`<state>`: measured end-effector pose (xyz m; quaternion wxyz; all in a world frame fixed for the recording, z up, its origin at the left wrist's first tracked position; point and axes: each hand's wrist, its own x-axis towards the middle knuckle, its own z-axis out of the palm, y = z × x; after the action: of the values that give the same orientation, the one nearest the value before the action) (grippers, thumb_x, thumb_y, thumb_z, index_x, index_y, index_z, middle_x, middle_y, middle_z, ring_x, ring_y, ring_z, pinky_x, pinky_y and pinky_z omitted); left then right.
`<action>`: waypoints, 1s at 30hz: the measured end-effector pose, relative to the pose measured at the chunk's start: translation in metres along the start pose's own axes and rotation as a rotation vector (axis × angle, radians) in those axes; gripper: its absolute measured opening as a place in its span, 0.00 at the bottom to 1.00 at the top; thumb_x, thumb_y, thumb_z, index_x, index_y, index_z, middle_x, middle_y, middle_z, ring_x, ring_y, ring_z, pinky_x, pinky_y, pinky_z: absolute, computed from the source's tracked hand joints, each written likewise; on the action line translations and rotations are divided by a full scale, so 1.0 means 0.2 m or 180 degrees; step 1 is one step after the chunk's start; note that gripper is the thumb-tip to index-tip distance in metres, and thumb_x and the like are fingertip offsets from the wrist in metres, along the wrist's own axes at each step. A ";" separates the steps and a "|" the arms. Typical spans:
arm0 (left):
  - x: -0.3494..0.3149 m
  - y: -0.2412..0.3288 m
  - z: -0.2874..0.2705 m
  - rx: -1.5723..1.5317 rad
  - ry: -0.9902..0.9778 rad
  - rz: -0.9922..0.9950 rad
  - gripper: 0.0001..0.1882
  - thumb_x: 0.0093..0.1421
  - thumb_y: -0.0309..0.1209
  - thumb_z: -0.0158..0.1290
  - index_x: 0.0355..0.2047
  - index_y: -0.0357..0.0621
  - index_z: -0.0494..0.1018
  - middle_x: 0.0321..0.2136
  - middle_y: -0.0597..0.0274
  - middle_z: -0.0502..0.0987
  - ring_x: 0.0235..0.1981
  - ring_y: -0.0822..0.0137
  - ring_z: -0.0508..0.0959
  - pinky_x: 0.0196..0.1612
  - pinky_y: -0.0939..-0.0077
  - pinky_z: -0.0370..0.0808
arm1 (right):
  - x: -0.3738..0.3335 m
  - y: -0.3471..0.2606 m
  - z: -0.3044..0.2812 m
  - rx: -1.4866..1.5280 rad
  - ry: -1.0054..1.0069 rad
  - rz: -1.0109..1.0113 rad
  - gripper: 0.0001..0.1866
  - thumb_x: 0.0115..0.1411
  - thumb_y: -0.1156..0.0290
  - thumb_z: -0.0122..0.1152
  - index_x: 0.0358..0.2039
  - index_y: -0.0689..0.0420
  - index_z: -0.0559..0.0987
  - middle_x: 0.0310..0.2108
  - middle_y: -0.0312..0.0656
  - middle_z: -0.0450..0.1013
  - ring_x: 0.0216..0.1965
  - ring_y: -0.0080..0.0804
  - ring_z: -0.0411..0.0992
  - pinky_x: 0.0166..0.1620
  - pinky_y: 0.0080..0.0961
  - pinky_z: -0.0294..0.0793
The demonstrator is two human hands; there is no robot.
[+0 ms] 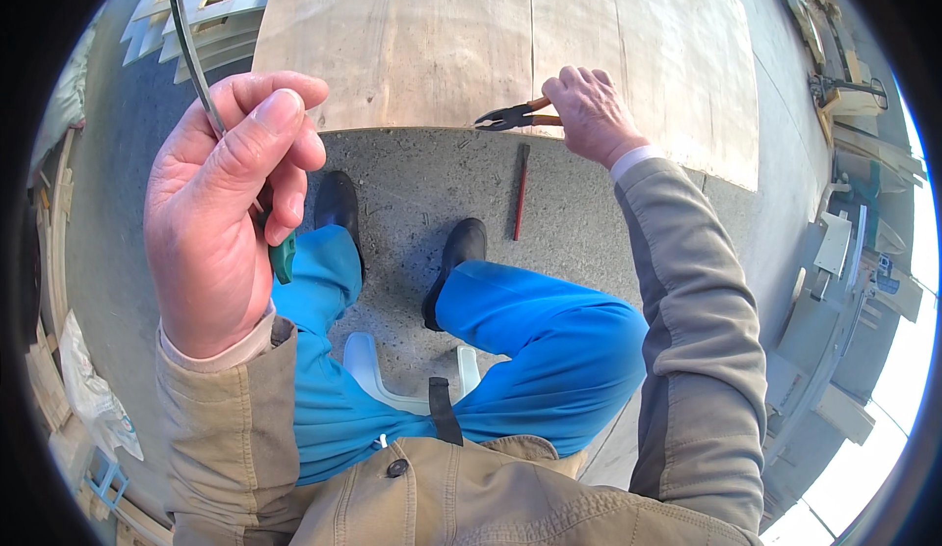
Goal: The person uses pliers to pull nails from a wooden board placed on the floor. They repeatedly grip each nail with the pliers and pull it out, then set the nail aside. The task continues with multiple nails removed one at a time.
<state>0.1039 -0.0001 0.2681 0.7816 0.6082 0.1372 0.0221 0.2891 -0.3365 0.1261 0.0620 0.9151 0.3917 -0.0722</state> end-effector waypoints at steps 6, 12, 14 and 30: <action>-0.01 0.00 0.00 -0.0010 0.0008 -0.0024 0.14 0.72 0.37 0.58 0.46 0.39 0.82 0.28 0.68 0.79 0.21 0.83 0.69 0.23 0.88 0.59 | 0.00 -0.02 0.02 0.0064 0.0161 -0.0066 0.11 0.58 0.80 0.68 0.40 0.54 0.79 0.41 0.40 0.74 0.49 0.39 0.74 0.60 0.37 0.69; -0.01 0.01 0.01 0.0001 0.0032 -0.0052 0.14 0.72 0.38 0.58 0.46 0.38 0.82 0.28 0.68 0.79 0.21 0.82 0.69 0.23 0.88 0.58 | 0.01 -0.02 0.03 -0.0098 0.0089 -0.0049 0.09 0.59 0.80 0.66 0.39 0.55 0.78 0.40 0.42 0.74 0.48 0.40 0.74 0.56 0.38 0.71; -0.01 0.01 0.01 -0.0002 0.0021 -0.0036 0.14 0.72 0.38 0.58 0.46 0.38 0.81 0.28 0.68 0.79 0.21 0.82 0.69 0.23 0.88 0.58 | 0.02 -0.02 0.03 -0.0153 0.0128 -0.0058 0.08 0.59 0.80 0.65 0.38 0.55 0.78 0.41 0.42 0.74 0.48 0.40 0.75 0.55 0.39 0.72; -0.01 0.00 0.00 0.0033 -0.0002 -0.0056 0.15 0.72 0.38 0.58 0.47 0.38 0.81 0.29 0.68 0.79 0.21 0.82 0.69 0.22 0.88 0.58 | 0.05 -0.04 0.05 -0.0172 -0.0080 0.0078 0.07 0.59 0.79 0.65 0.37 0.55 0.77 0.39 0.41 0.76 0.46 0.42 0.76 0.52 0.41 0.74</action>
<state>0.1015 -0.0014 0.2689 0.7786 0.6110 0.1423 0.0143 0.2899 -0.3258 0.1148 0.0924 0.9169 0.3815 -0.0724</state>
